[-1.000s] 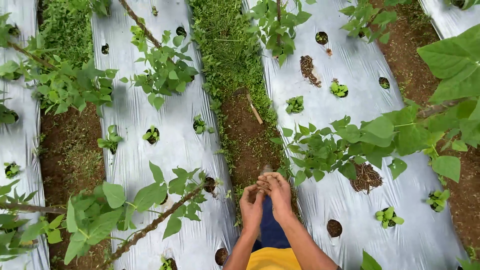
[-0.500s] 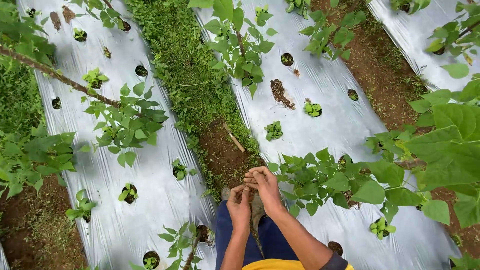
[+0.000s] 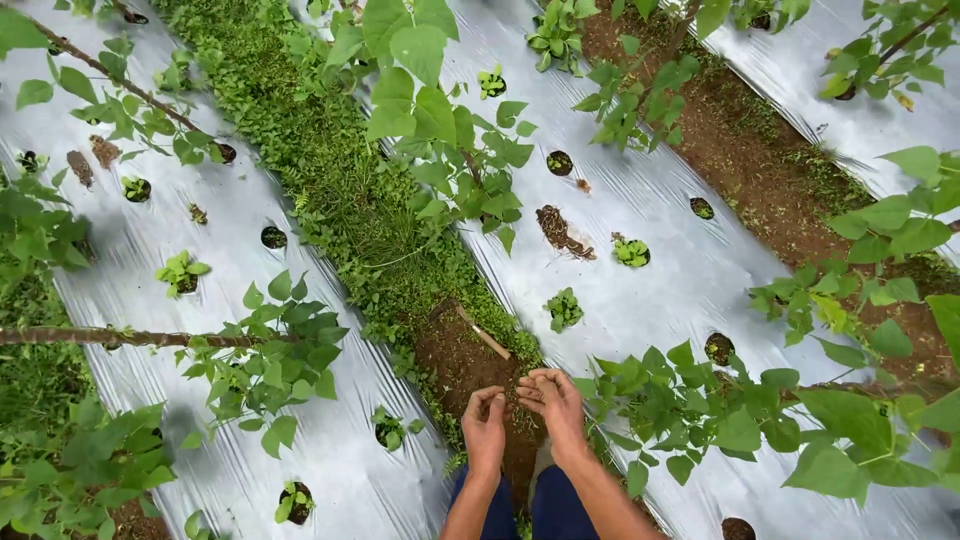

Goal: The person uses a hand hoe to scrape and loosen weeds growing between rows of plants in a garden bed covered with plastic mulch. They gather the loosened weeds by hand, carry them to a nearby pile, and repeat the process along the row.

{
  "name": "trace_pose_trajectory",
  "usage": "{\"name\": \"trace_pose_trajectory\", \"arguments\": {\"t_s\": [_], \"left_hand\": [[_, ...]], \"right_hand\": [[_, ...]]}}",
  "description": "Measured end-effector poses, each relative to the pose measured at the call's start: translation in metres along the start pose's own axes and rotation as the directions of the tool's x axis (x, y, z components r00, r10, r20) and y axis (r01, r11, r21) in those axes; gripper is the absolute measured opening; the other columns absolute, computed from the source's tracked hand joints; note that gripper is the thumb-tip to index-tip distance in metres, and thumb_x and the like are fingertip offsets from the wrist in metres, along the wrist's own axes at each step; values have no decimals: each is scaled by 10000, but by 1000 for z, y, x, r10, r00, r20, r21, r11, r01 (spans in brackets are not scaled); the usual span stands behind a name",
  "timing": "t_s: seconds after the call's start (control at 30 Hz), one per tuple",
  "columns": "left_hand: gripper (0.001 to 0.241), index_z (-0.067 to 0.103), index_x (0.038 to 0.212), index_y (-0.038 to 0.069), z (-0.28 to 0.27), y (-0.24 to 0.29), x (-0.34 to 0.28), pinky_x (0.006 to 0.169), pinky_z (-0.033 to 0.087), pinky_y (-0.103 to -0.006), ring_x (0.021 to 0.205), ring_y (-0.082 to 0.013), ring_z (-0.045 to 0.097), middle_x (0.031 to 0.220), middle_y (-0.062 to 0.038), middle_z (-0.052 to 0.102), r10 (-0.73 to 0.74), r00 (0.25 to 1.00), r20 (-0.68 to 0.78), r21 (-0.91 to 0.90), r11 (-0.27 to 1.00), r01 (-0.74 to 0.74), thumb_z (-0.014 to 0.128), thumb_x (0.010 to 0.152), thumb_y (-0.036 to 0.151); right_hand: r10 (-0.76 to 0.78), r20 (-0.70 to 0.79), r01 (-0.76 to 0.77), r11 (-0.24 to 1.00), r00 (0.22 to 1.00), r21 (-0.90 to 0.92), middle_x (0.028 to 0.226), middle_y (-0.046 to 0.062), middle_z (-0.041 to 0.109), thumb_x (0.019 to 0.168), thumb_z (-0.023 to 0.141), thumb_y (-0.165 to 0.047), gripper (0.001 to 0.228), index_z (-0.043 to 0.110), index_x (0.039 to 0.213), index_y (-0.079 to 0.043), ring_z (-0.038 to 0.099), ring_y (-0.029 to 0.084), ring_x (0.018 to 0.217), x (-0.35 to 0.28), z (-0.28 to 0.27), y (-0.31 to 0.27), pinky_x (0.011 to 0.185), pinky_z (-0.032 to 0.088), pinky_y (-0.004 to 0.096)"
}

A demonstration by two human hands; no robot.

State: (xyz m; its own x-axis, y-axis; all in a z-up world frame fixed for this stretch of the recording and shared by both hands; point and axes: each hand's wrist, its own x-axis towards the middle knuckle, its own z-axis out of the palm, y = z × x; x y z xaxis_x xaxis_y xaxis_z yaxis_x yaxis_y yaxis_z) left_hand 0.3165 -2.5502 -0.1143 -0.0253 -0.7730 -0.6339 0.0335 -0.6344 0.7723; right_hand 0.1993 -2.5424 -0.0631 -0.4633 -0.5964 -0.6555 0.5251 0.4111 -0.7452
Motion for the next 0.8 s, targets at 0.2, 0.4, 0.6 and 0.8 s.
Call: {"name": "trace_pose_trajectory", "arguments": {"t_s": [0.2,0.4,0.6,0.8], "left_hand": [[132,730,1020,79,4,18,35,733,551,-303,820,-158,639,990,-64,703,11,1000,-16,-37,999,-12,618,975,133],[147,739,1017,59,18,-4,68,783,581,-345,841,-198,673,980,-105,732,-116,993,-19,24,993,117,642,972,160],[180,710,1085,61,23,-124,212,811,592,-424,864,-235,638,1029,-115,685,-27,999,44,98,995,23,616,1004,191],[176,714,1055,127,26,-238,399,901,551,-354,998,-197,689,1058,-58,757,296,918,265,384,841,-382,608,950,219]], "right_hand": [[-8,-25,10,998,1000,64,1023,204,777,1001,569,-91,136,683,1018,-18,760,295,897,21,27,-8,873,616,404],[39,-23,-38,999,999,33,1055,230,783,1018,562,-78,160,701,1036,-1,771,314,934,63,26,-5,886,652,426],[-40,117,47,997,992,-63,1101,207,772,1038,536,-82,142,669,1057,-35,797,275,918,225,4,112,874,699,381],[-151,229,210,942,962,-261,1051,127,747,1044,539,-99,122,658,1051,-76,753,237,971,405,-19,259,859,685,367]]}}
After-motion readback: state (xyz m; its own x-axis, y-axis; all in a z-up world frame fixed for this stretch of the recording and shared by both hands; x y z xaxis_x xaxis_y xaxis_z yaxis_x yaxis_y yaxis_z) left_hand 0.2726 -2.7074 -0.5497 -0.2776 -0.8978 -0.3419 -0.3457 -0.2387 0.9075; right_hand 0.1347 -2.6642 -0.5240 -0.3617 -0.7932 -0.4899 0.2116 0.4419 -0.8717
